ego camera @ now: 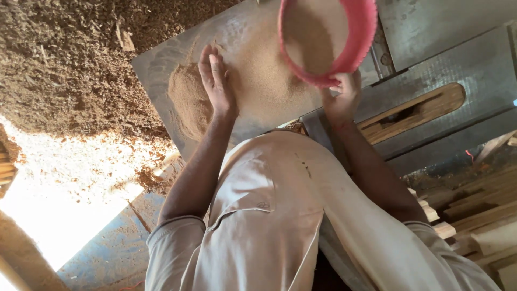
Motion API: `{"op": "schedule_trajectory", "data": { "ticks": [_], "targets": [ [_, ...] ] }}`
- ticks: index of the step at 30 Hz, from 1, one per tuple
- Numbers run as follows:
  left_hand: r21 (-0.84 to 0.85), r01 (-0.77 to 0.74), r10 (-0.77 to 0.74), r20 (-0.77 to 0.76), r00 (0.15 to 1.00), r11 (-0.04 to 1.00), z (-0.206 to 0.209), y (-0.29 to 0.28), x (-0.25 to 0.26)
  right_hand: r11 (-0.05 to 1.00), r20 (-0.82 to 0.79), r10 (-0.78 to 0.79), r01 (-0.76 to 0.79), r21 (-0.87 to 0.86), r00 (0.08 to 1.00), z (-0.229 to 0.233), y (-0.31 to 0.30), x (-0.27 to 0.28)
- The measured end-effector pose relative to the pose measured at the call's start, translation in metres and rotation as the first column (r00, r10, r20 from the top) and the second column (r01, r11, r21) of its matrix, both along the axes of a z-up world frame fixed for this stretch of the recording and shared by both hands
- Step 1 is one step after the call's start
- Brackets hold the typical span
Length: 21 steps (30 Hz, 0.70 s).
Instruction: The person sifts a pile of sawdust using a pink plastic sieve over a metal table. They repeatedly scoop the material into the sieve and shake it to separate fine particles from larger debris, occasionally using their hands to clear the sieve or gather the sifted material.
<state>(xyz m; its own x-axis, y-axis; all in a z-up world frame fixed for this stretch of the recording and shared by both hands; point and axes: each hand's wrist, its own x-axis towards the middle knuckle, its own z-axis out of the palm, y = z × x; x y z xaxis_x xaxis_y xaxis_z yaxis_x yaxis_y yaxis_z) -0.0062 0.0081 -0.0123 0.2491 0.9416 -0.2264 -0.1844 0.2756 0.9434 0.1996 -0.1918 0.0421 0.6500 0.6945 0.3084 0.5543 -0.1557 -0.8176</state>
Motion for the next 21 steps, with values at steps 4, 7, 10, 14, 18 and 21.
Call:
{"op": "schedule_trajectory", "data": {
  "ticks": [4, 7, 10, 14, 18, 21],
  "targets": [
    [-0.031, 0.023, -0.023, 0.016, 1.0, 0.999, 0.0, -0.003, 0.0, 0.994, 0.18, 0.087, -0.073, -0.083, 0.98, 0.0, -0.001, -0.006],
    [-0.014, 0.01, -0.01, -0.016, 1.0, 1.0, 0.002, -0.002, 0.0, 0.998, 0.047, 0.045, -0.044, -0.035, 0.998, -0.003, 0.002, -0.008],
    [-0.021, 0.024, -0.024, -0.005, 1.0, 0.999, 0.004, -0.005, -0.001, 0.99, 0.258, 0.134, -0.12, -0.068, 0.957, -0.007, 0.001, -0.008],
    [-0.01, 0.027, -0.027, -0.006, 1.0, 1.0, 0.008, -0.006, 0.001, 0.995, 0.27, 0.097, -0.088, -0.043, 0.958, -0.009, 0.001, -0.001],
    [-0.015, 0.044, -0.044, -0.067, 0.997, 0.999, 0.006, -0.008, 0.006, 0.989, 0.32, 0.146, -0.134, -0.06, 0.936, -0.009, -0.002, -0.002],
    [0.027, 0.051, -0.049, -0.043, 0.998, 0.998, 0.003, -0.008, 0.006, 1.0, 0.076, -0.009, 0.01, -0.013, 0.997, -0.01, 0.003, -0.006]
  ]
}}
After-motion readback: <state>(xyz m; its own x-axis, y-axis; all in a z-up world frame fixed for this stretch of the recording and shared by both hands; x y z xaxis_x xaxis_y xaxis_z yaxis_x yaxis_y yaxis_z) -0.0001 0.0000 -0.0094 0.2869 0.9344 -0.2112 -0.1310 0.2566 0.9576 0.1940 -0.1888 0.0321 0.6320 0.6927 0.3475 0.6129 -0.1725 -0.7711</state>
